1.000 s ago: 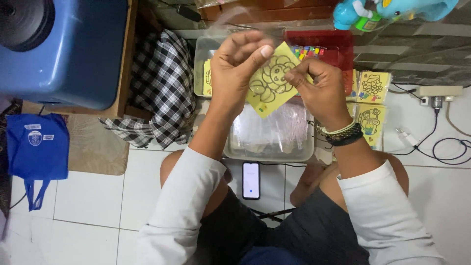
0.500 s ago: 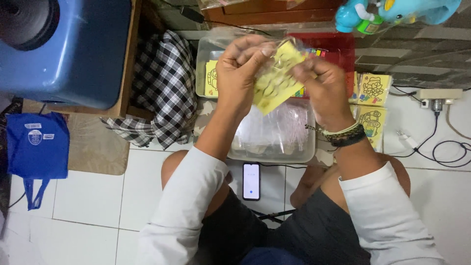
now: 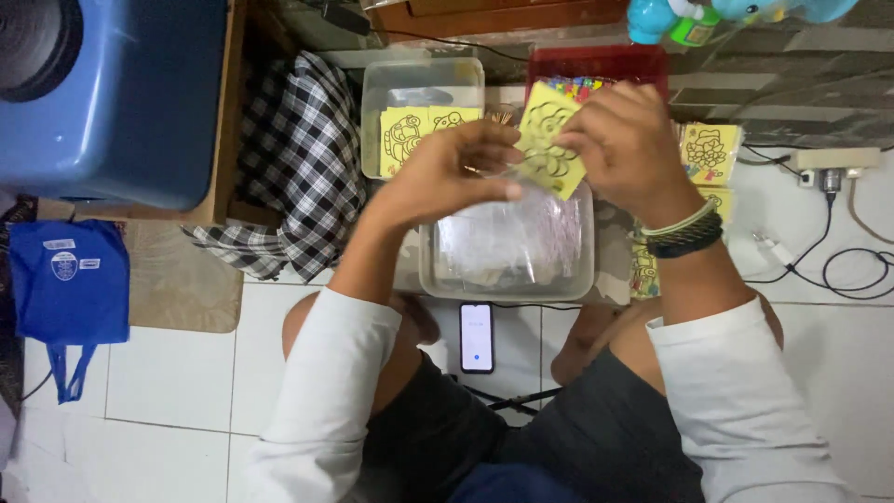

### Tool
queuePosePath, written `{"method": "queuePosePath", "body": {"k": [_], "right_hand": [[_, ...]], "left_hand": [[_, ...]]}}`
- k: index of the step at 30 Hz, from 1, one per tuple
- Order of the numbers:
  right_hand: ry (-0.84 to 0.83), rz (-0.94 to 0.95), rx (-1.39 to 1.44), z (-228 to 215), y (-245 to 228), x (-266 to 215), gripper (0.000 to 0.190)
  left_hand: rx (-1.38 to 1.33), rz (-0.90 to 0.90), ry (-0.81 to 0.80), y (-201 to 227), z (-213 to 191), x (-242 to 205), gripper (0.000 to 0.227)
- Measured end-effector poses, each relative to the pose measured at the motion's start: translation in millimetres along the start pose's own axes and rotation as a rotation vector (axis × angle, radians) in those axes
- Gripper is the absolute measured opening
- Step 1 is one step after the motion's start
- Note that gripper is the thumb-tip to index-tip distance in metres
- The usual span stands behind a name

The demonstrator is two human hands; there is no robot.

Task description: Manually packaging small illustrated cards and colorful beads into individual plastic bags.

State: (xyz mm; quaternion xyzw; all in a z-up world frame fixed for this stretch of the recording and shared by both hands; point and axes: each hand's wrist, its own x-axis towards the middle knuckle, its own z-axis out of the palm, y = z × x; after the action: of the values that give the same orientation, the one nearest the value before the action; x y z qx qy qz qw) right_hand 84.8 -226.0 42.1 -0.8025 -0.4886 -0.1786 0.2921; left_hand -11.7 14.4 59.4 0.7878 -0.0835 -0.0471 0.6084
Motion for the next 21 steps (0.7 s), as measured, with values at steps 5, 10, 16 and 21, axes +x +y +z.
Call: {"method": "queuePosePath", "body": {"k": [5,10,16,21], "right_hand": [[-0.005,-0.003,0.087,8,-12,7,0.013],[-0.009,0.103,0.279,1,-22,9,0.042],[0.134,0.182,0.326,4,-20,6,0.013],[0.374,0.283,0.328,5,-8,-1,0.016]], "left_hand": [[0.362,-0.019,0.098,-8,25,5,0.028],[0.346,0.125,0.291,-9,19,11,0.011],[0.053,0.068,0.231,-9,17,11,0.015],[-0.38,0.142,0.537,-19,-4,20,0.018]]}}
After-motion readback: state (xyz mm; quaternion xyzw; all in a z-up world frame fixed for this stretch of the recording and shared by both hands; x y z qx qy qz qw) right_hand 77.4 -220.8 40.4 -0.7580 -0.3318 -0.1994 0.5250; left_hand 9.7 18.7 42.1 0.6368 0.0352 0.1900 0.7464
